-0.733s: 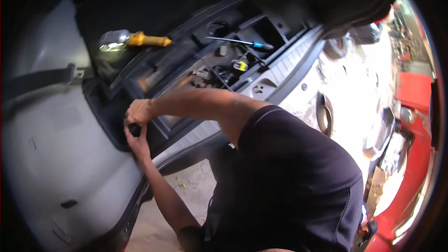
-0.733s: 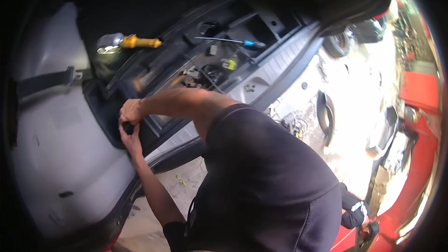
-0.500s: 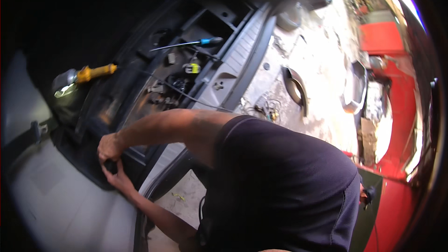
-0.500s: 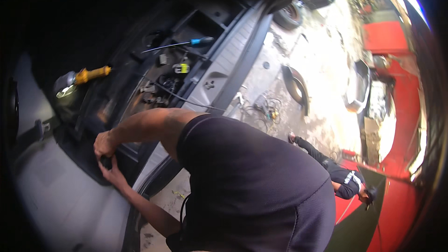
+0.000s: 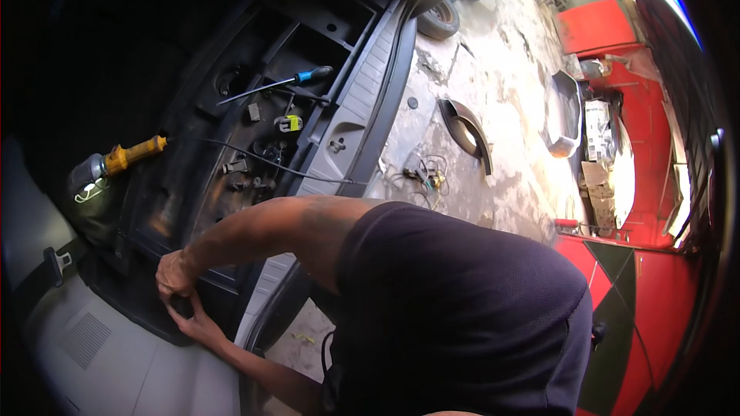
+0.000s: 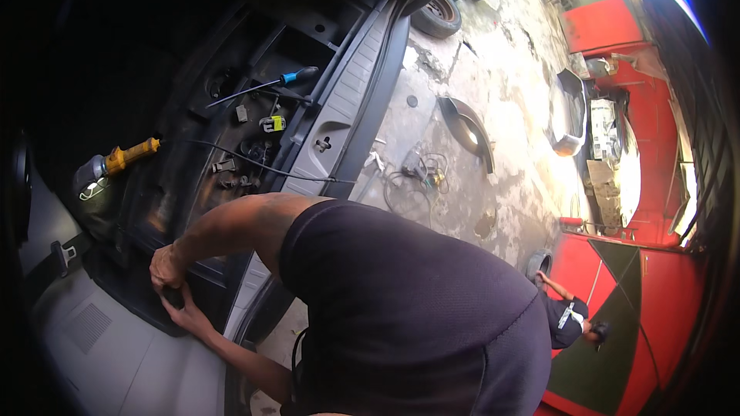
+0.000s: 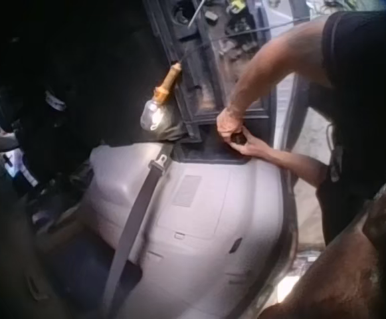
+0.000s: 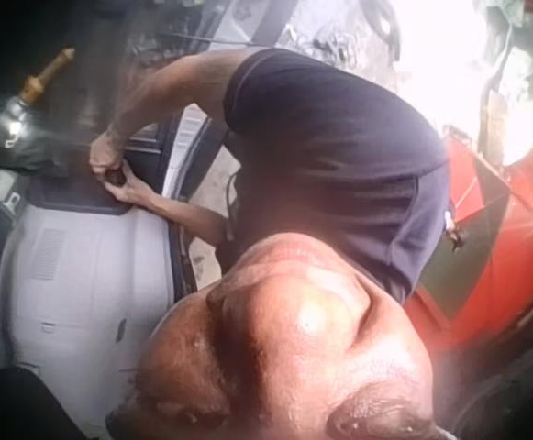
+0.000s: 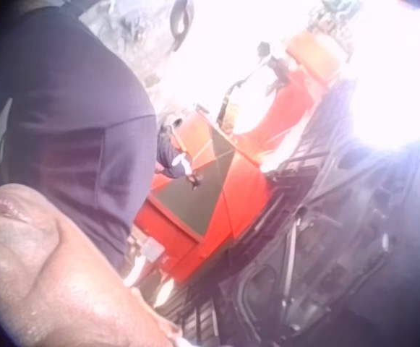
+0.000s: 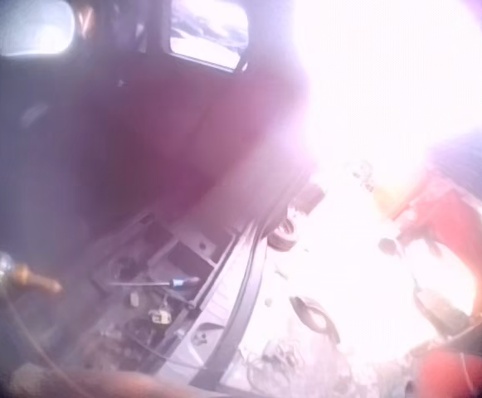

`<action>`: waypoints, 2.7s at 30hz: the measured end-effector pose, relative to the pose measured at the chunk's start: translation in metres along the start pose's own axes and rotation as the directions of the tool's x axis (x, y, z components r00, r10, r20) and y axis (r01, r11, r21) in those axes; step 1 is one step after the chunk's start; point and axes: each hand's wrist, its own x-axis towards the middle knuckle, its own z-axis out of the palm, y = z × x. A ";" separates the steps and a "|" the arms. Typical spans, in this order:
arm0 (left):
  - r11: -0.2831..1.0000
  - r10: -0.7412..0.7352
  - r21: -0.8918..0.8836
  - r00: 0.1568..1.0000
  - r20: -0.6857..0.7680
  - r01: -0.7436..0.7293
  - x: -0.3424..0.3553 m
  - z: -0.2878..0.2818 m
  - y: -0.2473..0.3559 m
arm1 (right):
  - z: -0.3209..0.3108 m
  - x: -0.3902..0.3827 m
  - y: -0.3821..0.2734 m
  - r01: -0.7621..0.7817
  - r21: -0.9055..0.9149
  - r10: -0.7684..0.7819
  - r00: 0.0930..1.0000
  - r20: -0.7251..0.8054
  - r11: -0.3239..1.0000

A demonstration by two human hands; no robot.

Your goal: The person fits a black plastic latch cover into a slot in the rear interior panel of a vehicle and then secures it by hand and using a screwdriver.

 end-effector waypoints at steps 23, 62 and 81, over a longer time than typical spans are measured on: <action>0.967 -0.140 -0.206 0.988 0.060 0.150 -0.004 -0.007 -0.002 | -0.025 -0.003 -0.009 0.057 -0.069 -0.048 0.991 0.126 0.996; 1.000 0.019 0.003 0.969 -0.245 -0.019 -0.003 -0.010 -0.009 | -0.017 -0.007 0.022 0.096 0.042 -0.097 0.995 0.012 0.994; 0.983 -0.057 0.154 0.962 -0.268 0.102 -0.017 0.012 -0.023 | -0.035 0.003 -0.011 0.047 0.264 -0.111 0.966 0.233 0.963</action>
